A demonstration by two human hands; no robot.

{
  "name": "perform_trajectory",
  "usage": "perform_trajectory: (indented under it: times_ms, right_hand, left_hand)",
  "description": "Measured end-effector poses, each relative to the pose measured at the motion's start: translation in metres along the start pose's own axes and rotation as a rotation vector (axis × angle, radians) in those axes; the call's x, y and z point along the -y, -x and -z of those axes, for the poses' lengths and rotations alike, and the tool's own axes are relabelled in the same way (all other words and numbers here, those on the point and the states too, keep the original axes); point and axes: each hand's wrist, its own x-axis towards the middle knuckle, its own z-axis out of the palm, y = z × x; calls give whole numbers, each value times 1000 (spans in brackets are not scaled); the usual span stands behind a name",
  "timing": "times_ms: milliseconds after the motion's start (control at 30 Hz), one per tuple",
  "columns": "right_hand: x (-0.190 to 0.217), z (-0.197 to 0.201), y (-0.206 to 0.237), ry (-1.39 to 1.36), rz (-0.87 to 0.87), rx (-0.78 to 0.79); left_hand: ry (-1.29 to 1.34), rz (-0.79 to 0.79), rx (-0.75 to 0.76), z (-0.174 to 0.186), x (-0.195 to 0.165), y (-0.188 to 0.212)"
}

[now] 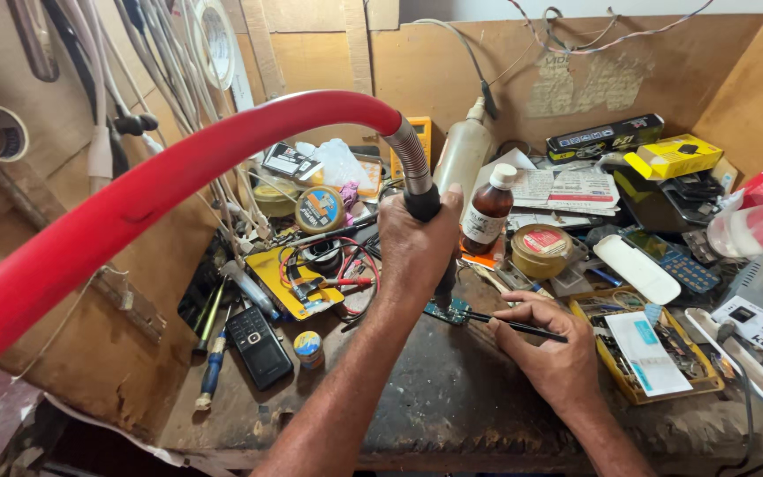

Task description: The person uses a hot air gun to heat a small circuit board while holding it with tweezers. They then use a multimeter to test continuity on the board and resume heating with the hot air gun.

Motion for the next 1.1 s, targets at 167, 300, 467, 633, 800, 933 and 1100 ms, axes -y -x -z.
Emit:
perform_trajectory:
  times_ms: [167, 300, 467, 633, 800, 933, 1100]
  right_hand:
    - [2, 0, 0, -18, -46, 6]
    - [1, 0, 0, 26, -58, -14]
    - [1, 0, 0, 16, 20, -5]
    - [1, 0, 0, -62, -31, -13]
    - [2, -1, 0, 6, -21, -19]
    - [2, -1, 0, -35, -64, -12]
    - [1, -1, 0, -51, -58, -11]
  left_hand:
    - [-40, -32, -27, -5, 0, -6]
    - [-70, 2, -33, 2, -3, -5]
    - [-74, 13, 3, 3, -5, 6]
    - [-33, -17, -13, -3, -6, 1]
    - [-69, 44, -15, 5, -6, 2]
    - [-29, 6, 1, 3, -6, 5]
    - [-32, 12, -17, 4, -7, 1]
